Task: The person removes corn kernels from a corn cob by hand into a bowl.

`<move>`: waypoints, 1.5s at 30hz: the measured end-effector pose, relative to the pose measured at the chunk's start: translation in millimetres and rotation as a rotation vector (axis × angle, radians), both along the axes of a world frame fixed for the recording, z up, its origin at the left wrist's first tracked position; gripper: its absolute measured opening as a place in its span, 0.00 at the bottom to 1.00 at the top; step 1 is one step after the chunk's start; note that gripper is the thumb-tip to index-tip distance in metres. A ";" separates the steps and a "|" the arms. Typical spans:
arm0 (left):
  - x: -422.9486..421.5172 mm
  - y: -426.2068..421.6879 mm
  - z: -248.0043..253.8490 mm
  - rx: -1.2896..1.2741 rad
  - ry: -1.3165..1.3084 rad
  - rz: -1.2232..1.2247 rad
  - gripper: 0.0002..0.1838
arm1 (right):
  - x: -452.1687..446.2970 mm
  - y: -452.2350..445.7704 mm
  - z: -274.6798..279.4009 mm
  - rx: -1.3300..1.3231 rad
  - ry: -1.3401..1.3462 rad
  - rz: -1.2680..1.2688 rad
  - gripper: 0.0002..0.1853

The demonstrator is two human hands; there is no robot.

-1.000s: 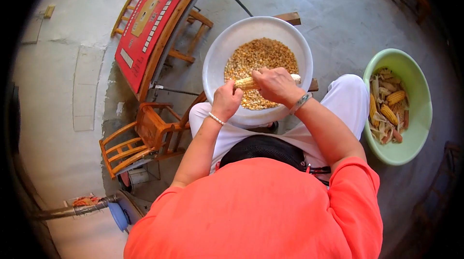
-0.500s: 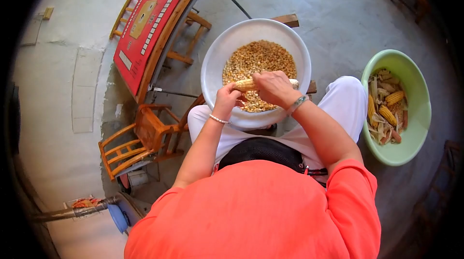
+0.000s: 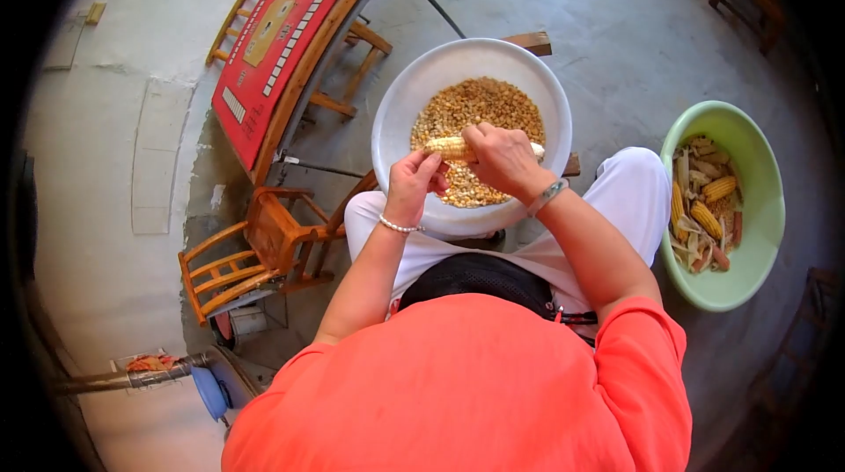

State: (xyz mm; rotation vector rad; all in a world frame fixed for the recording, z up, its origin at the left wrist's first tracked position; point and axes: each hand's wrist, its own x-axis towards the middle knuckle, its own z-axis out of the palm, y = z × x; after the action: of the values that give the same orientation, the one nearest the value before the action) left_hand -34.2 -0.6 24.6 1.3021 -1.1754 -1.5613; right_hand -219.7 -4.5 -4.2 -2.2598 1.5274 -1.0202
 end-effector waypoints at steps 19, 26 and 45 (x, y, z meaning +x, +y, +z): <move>3.1 -9.0 -7.0 0.225 -0.053 0.001 0.07 | 0.8 4.8 6.2 0.068 0.200 0.092 0.09; 6.7 -13.2 -28.6 0.251 -0.046 -0.002 0.05 | -0.8 2.7 6.2 0.163 0.182 0.126 0.05; 19.7 -7.1 -17.0 0.088 0.054 -0.144 0.07 | 0.5 -5.1 4.8 0.323 0.092 0.132 0.07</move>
State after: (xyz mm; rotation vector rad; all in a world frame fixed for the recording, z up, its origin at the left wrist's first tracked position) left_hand -14.6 -7.8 7.6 1.2461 -1.2003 -1.7586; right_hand -219.2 -9.6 0.6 -2.1678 1.4348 -0.5919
